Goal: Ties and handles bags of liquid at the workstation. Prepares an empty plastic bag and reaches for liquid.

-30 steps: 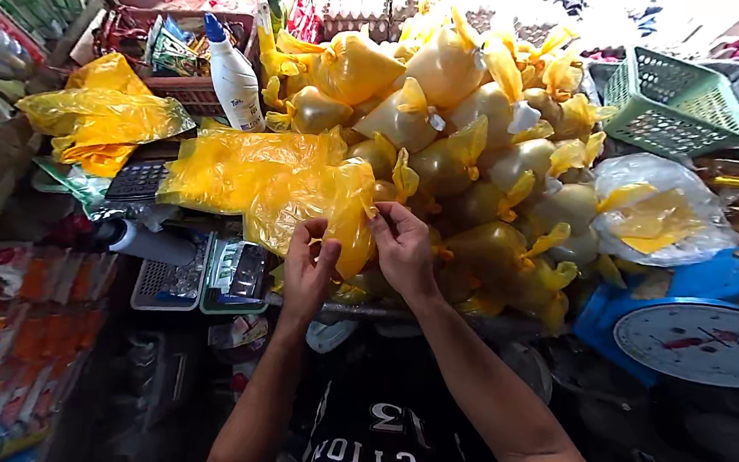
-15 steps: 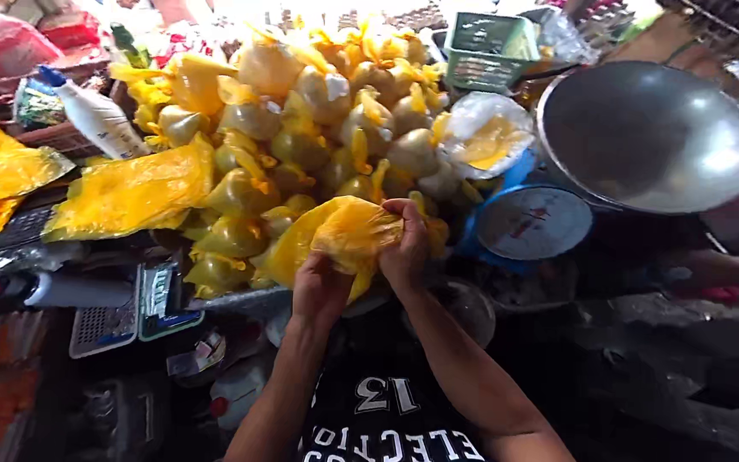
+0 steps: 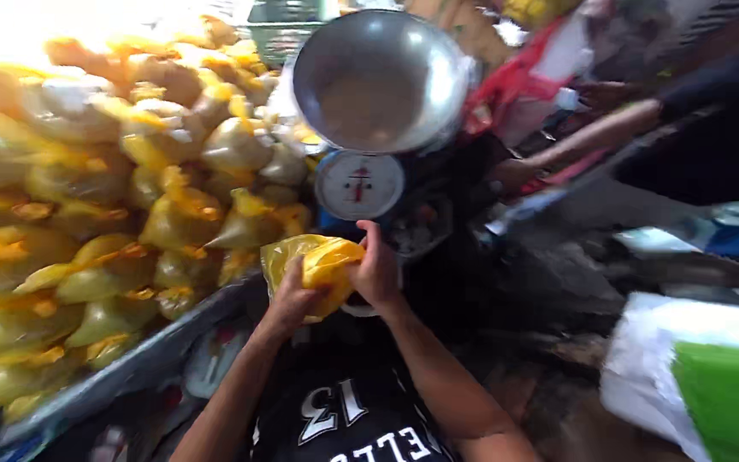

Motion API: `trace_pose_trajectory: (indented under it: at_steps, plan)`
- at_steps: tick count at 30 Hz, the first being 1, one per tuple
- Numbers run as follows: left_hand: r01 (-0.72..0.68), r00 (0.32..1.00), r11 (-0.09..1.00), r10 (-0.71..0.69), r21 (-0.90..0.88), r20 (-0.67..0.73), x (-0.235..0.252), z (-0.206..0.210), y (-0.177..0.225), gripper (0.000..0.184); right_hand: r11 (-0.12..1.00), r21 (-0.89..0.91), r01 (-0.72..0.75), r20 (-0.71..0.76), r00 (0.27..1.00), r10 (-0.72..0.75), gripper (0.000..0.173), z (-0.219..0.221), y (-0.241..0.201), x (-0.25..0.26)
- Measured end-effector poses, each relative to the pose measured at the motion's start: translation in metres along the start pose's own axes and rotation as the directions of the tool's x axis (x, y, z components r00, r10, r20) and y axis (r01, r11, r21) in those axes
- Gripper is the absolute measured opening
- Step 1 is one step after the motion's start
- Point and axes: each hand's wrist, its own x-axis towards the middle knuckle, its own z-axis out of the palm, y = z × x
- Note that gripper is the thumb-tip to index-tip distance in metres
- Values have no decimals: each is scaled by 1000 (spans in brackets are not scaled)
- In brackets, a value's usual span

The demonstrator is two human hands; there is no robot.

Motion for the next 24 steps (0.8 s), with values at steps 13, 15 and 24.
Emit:
trace_pose_trajectory:
  at_steps: [13,15,24]
  plan:
    - [0,1000,813,3,583,-4,51,37,-81,65,892,-65,-447,-181,885,430,57,-1,60,-76]
    - [8,997,750,-59,662,56,50,27,-90,53,896,-41,-442,-155,889,431,54,3,52,-74]
    - [59,993,976,-78,208,84,39,46,-80,36,929,94,-358,-10,933,361,122,43,33,-79]
